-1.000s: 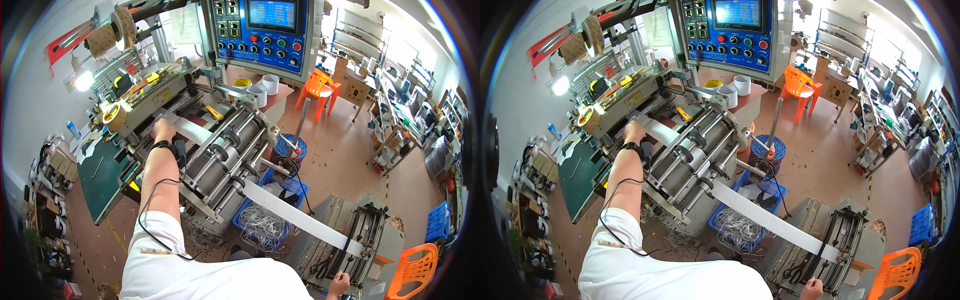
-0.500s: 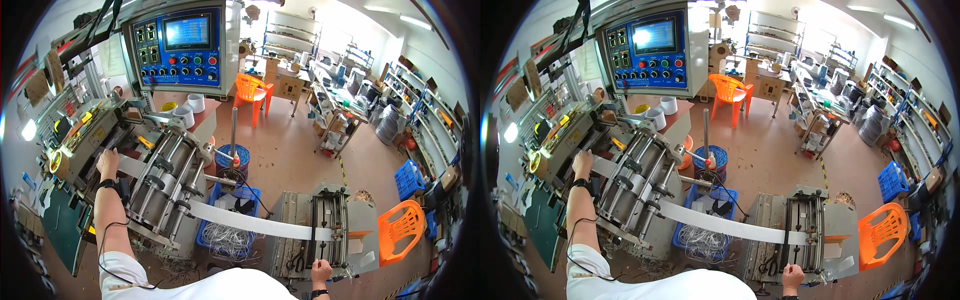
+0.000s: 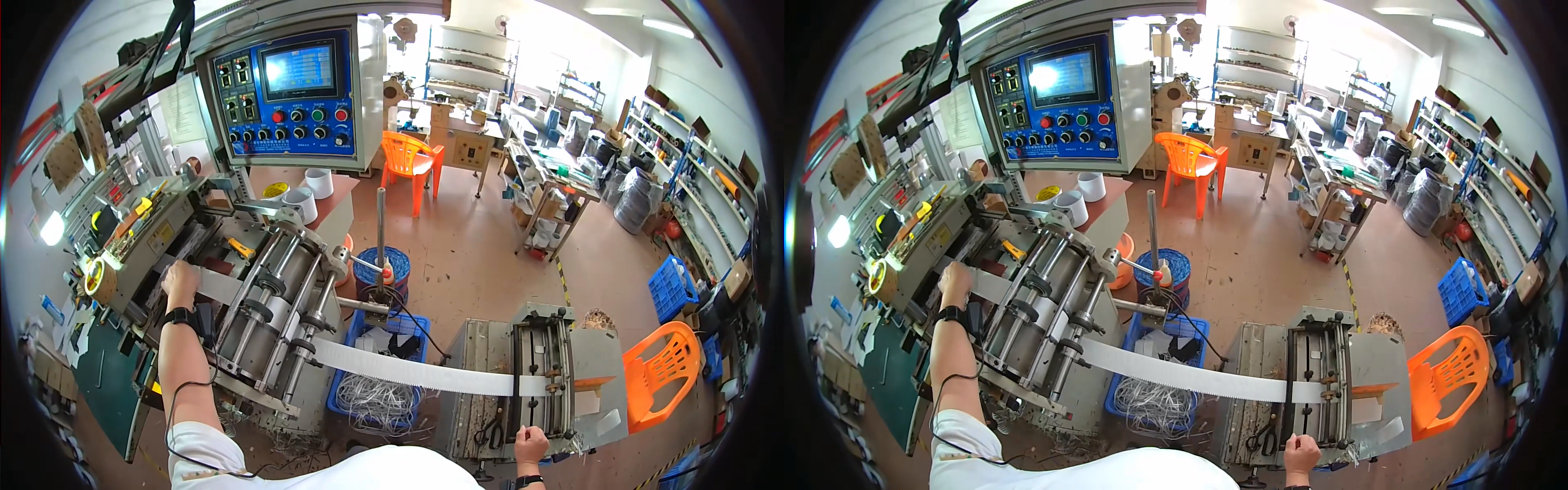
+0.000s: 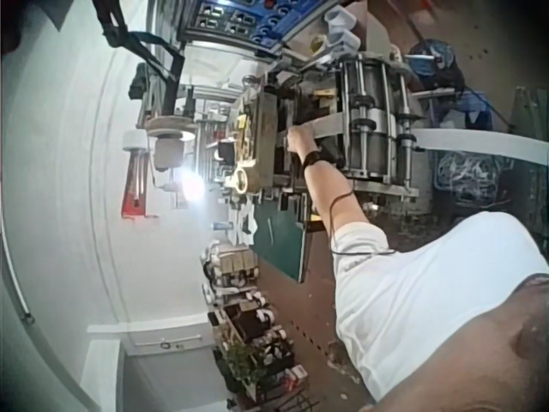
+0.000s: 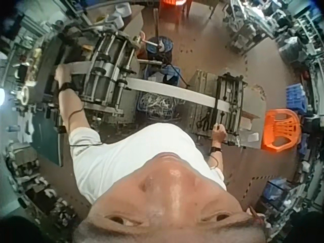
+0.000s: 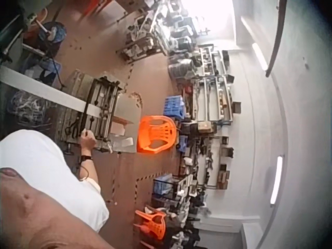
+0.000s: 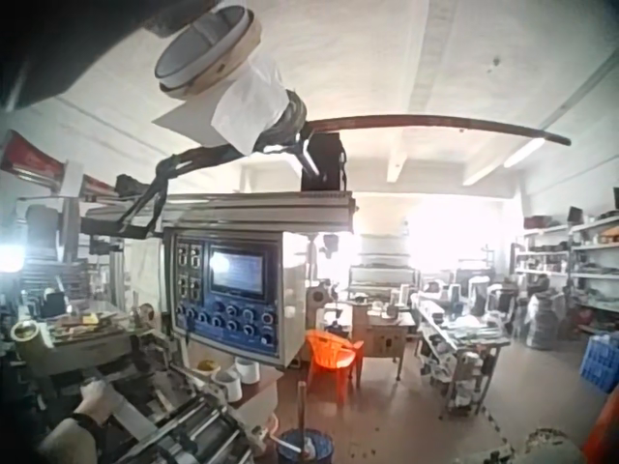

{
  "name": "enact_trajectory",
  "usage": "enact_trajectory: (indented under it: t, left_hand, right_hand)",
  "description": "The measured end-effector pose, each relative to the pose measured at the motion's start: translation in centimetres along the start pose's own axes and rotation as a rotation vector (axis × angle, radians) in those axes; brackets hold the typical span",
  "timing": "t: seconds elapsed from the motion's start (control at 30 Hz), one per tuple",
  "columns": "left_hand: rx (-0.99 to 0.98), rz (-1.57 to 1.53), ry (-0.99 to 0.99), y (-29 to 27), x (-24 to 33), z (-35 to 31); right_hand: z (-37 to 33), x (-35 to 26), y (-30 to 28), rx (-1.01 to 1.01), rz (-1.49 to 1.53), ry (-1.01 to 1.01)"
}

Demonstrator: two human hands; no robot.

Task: Operate an industrial machine to process a roll of material in a manufacturing setting.

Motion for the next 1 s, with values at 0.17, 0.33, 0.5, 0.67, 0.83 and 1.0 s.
enact_trajectory:
  t: [0.17, 0.33, 0.5, 0.67, 0.83, 1.0]
  left_hand:
    - [0.018, -0.005, 0.054, 0.0, -0.2, -0.3]
    - [0.003, -0.026, 0.059, 2.1, -1.9, 1.4]
    - [0.012, -0.078, 0.104, 3.3, -1.9, 2.6]
    - [0.014, -0.111, 0.077, 5.6, -3.9, 6.0]
    - [-0.03, -0.14, 0.092, 3.5, -0.7, 2.5]
    - [0.018, -0.121, 0.072, 2.8, -1.2, 1.9]
  right_hand:
    - [0.0, 0.0, -0.2, -0.003, -0.001, 0.004]
    - [0.1, -0.4, -0.3, 0.04, 0.015, -0.019]
    - [0.1, -0.3, -0.6, 0.053, 0.004, -0.019]
    - [0.2, -0.4, -0.5, 0.055, 0.01, -0.024]
    - [0.1, -0.3, -0.9, 0.052, 0.005, -0.011]
    - [0.1, -0.6, -0.8, 0.05, 0.006, -0.009]
Point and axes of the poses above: each hand's wrist, its own z-axis towards the middle knuckle, its own y-axis out of the palm, x = y × z, the point moved 6 cm from there along z, towards the middle knuckle, and after that the axes turned 10 degrees about -z, right-handed, at the moved point
